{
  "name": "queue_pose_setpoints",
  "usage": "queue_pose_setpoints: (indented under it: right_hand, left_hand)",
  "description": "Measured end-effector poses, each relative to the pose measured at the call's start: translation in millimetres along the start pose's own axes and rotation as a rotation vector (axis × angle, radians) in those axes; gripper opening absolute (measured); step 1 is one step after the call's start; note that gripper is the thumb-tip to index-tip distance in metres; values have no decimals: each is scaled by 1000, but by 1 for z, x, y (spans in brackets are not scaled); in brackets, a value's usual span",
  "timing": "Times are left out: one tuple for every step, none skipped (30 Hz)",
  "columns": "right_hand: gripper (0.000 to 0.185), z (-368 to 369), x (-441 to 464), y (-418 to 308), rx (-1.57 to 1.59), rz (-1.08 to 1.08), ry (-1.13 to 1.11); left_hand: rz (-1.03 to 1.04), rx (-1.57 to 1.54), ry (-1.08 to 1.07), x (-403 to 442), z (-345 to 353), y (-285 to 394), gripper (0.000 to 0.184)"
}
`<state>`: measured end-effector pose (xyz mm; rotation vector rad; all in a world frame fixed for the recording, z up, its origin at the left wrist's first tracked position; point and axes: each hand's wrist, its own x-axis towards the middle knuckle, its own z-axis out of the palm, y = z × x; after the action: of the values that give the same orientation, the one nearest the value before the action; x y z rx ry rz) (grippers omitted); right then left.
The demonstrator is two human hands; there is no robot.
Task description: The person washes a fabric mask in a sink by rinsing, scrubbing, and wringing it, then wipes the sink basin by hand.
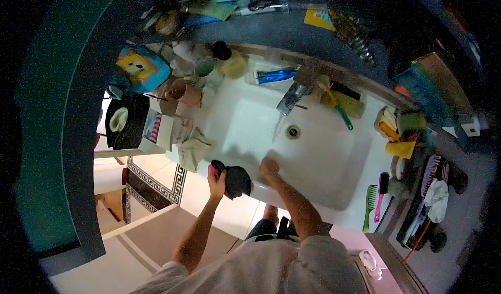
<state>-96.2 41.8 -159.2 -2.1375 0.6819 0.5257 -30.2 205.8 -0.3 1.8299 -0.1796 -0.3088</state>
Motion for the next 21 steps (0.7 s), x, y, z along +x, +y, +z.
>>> queue_pose_setpoints:
  right_hand:
    - [24,-20,-3,-15,42,-64,28]
    - [22,-32,-3,-29,83,-129,64]
    - [19,-25,-1,-46,574,-82,-53]
    - [17,-15,2,-64,1063,-26,-176]
    - [14,-11,8,-74,1549,30,-298]
    - [14,3,22,-64,1616,58,-359]
    - [15,29,42,-42,1682,87,-419]
    - [18,40,54,-24,1748,116,-482]
    - [23,20,45,-7,1464,66,-295]
    - [22,-2,45,14,1486,186,-126]
    - [22,-25,43,35,1493,309,47]
    - [20,-42,40,54,1366,262,206]
    - [19,-75,27,46,1439,412,290]
    - [18,-97,22,41,1593,353,200]
    - [18,-115,19,37,1743,289,105]
    - [18,-120,20,40,1889,221,0]
    - [18,-115,29,28,1957,104,-89]
    - [18,-110,40,24,2072,8,-217]
    - [18,-108,47,19,2182,-90,-348]
    - [19,-107,54,19,2285,-193,-484]
    - [19,-114,55,16,2219,-192,-424]
  left_hand:
    - [10,-1,21,-2,1,-1,19]
    - [10,35,28,-2,1,-2,19]
    - [12,73,37,-1,2,-3,19]
    - [12,111,46,-2,2,-4,19]
    - [2,119,24,-1,3,-2,19]
    - [-9,128,2,-2,3,2,20]
    - [-19,139,-22,-2,1,5,20]
    - [-28,113,-14,-1,0,4,21]
    - [-39,86,-11,-1,-1,2,21]
    - [-49,54,-11,-1,1,1,22]
    - [16,36,51,-1,5,3,21]
    - [19,95,48,0,5,-2,21]
    - [22,151,46,1,3,-12,20]
    - [26,206,43,2,6,-17,20]
    - [-11,176,22,3,14,1,17]
    - [-22,82,-23,7,25,11,17]
    - [-30,-9,-66,16,38,20,16]
    - [-39,-96,-109,27,50,26,16]
    - [-7,10,-100,40,65,30,15]
    - [-10,-84,-155,52,80,35,16]
    - [-17,-118,-159,62,99,49,16]
